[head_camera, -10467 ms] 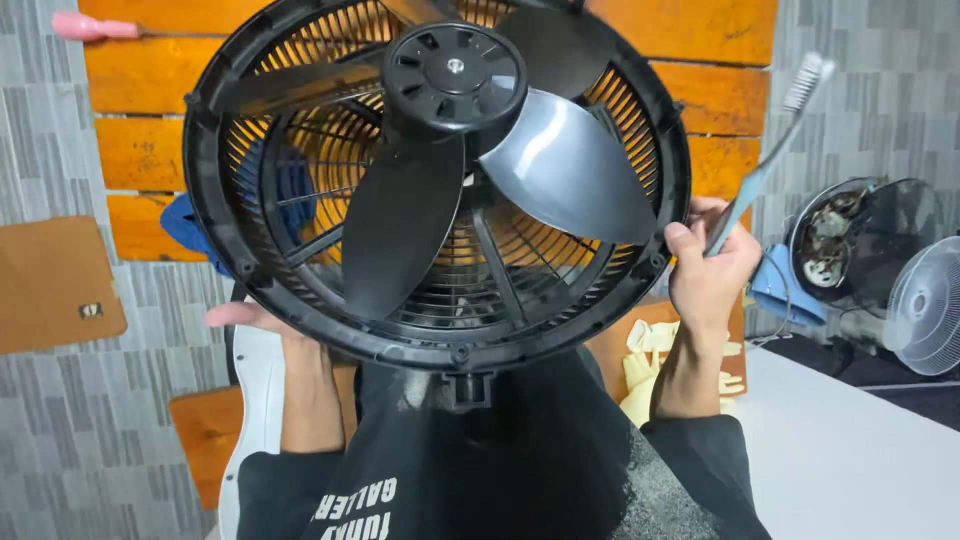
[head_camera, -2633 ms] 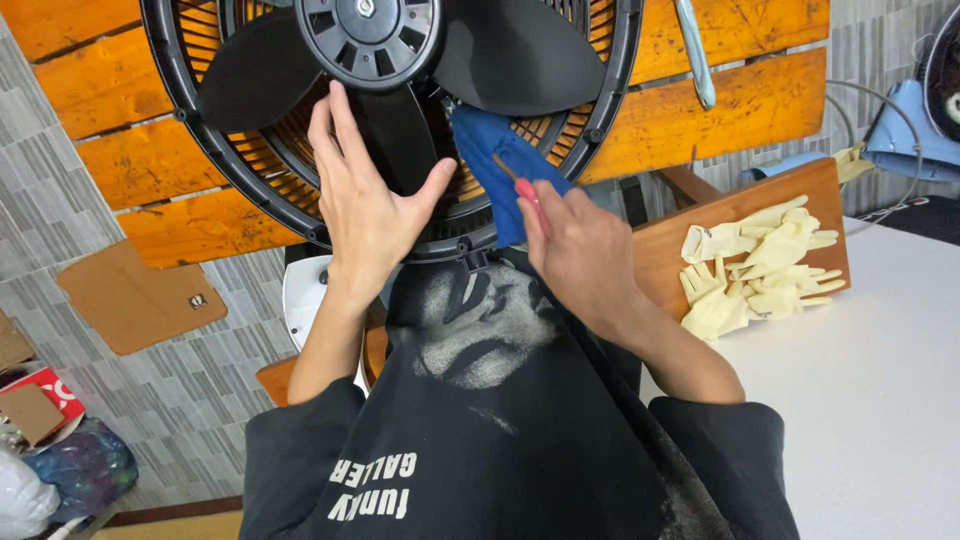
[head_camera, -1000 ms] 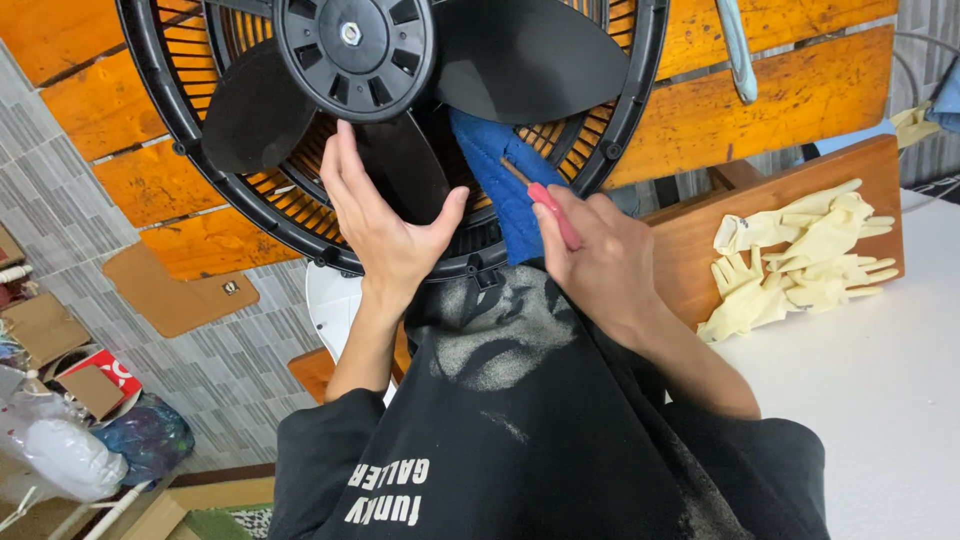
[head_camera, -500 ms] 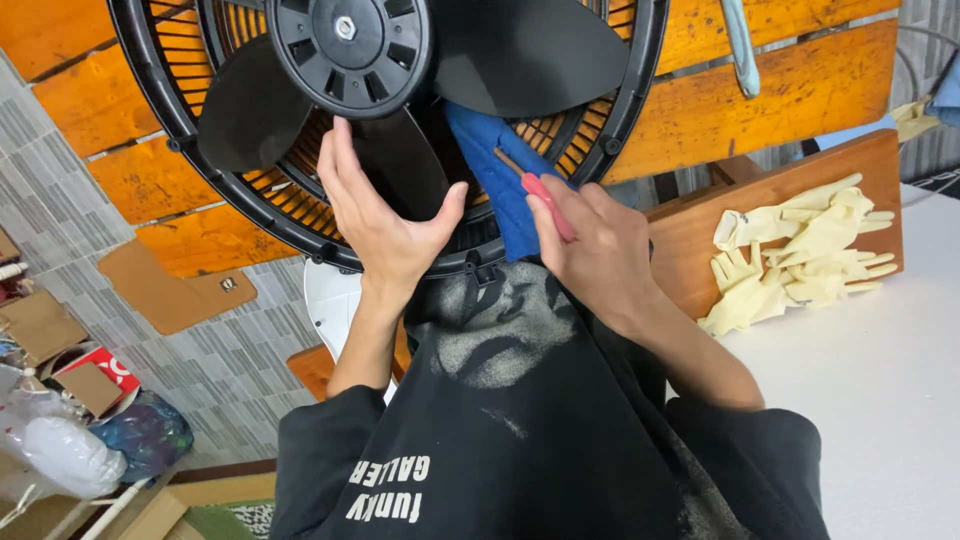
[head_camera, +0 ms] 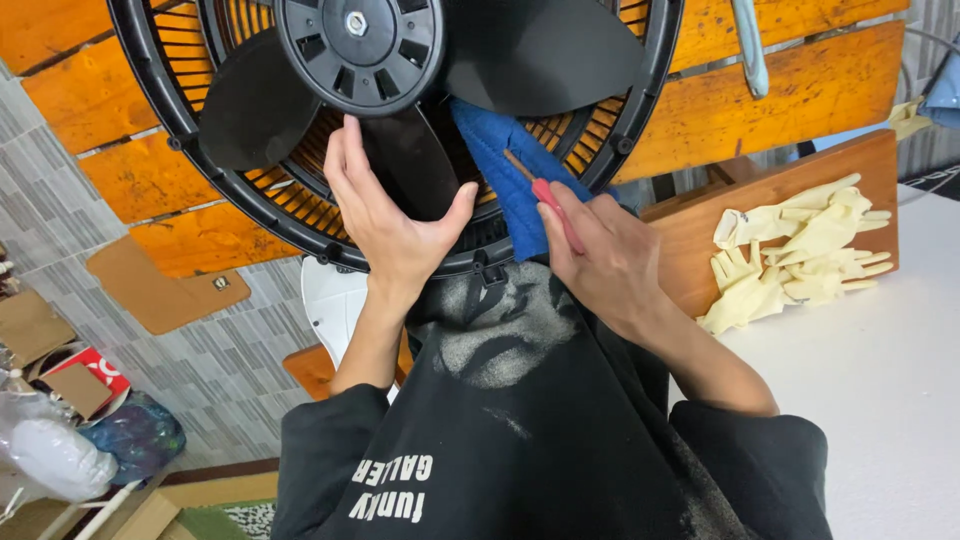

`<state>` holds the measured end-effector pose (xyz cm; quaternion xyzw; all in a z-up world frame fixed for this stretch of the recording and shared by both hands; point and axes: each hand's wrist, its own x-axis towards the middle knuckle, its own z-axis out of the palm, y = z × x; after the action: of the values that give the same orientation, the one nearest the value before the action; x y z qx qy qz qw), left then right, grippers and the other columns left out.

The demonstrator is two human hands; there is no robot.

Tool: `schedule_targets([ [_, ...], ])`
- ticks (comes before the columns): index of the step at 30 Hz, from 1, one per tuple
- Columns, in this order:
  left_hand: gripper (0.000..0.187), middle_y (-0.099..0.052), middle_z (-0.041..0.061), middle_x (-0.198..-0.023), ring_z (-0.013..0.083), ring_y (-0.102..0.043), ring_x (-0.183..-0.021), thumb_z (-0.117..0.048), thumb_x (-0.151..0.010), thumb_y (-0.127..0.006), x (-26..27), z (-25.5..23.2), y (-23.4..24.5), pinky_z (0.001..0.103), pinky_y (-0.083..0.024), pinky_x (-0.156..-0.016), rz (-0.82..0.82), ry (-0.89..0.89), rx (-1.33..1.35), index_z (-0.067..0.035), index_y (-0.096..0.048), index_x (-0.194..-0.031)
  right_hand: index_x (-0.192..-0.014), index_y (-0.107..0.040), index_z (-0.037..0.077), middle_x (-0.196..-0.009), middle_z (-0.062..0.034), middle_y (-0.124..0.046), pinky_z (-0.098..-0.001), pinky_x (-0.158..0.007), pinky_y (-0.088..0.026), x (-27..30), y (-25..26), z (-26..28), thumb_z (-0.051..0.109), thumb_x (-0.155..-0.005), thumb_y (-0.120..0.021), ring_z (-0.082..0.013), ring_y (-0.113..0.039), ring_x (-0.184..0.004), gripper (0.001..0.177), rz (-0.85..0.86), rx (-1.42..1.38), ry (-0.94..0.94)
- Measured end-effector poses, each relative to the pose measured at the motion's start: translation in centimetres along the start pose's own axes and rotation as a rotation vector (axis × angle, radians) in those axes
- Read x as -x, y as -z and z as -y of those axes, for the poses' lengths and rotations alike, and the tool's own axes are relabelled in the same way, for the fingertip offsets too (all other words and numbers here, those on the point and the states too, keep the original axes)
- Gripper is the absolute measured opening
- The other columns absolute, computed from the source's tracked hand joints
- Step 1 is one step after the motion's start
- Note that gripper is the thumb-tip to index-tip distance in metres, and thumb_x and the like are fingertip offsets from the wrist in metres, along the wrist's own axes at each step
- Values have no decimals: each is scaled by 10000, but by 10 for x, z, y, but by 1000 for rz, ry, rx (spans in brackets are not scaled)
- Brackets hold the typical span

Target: Cleaning the blades and protective grill of an electric fan using a cloth and a screwdriver

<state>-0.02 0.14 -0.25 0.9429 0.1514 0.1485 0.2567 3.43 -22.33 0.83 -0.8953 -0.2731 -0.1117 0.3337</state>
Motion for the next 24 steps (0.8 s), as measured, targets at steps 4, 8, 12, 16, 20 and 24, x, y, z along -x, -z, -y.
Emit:
schedule_targets([
  [4,1097,-406,254,-1535,426,-477,-1465,-576,-849,-888,1,0,0,512,-448,-1243,1,11,-9,-56,-266,-1589,-1184,-773,45,-740,-37,-580,-285,-486,-407,-4,8,3,176,-1043,-774,-151,-525,-559,192,102,91,-7],
  [8,1090,-424,249,-1515,415,-498,-1444,-592,-848,-878,0,1,-1,506,-476,-1226,-23,-10,-21,-56,-277,-1582,-1176,-770,131,-718,-1,-498,-281,-465,-385,-14,43,15,265,-1093,-682,-133,-451,-493,180,237,208,-1],
  [12,1080,-413,259,-1525,419,-479,-1455,-618,-873,-845,0,3,-3,533,-488,-1222,-27,-33,-11,-46,-269,-1585,-1111,-751,135,-658,11,-465,-293,-442,-360,-7,65,20,261,-1088,-697,-135,-432,-481,138,314,206,-46],
  [16,1095,-414,261,-1518,424,-486,-1452,-605,-864,-862,1,3,-2,519,-468,-1230,-23,-17,-16,-52,-259,-1592,-1126,-767,117,-688,4,-509,-273,-467,-382,-3,60,19,235,-1072,-704,-129,-473,-515,145,279,177,-35],
  [20,1091,-406,240,-1530,407,-486,-1458,-623,-875,-850,0,3,-4,522,-489,-1223,-24,-15,-28,-67,-253,-1598,-1096,-793,61,-658,11,-501,-254,-438,-336,-3,54,20,203,-1054,-767,-98,-407,-497,150,219,146,-16],
  [24,1069,-413,263,-1519,421,-478,-1451,-598,-883,-842,0,0,-1,527,-474,-1227,-20,-35,-25,-40,-263,-1587,-1110,-790,58,-702,5,-586,-265,-463,-368,8,51,18,194,-1041,-771,-104,-474,-527,153,188,149,-18],
])
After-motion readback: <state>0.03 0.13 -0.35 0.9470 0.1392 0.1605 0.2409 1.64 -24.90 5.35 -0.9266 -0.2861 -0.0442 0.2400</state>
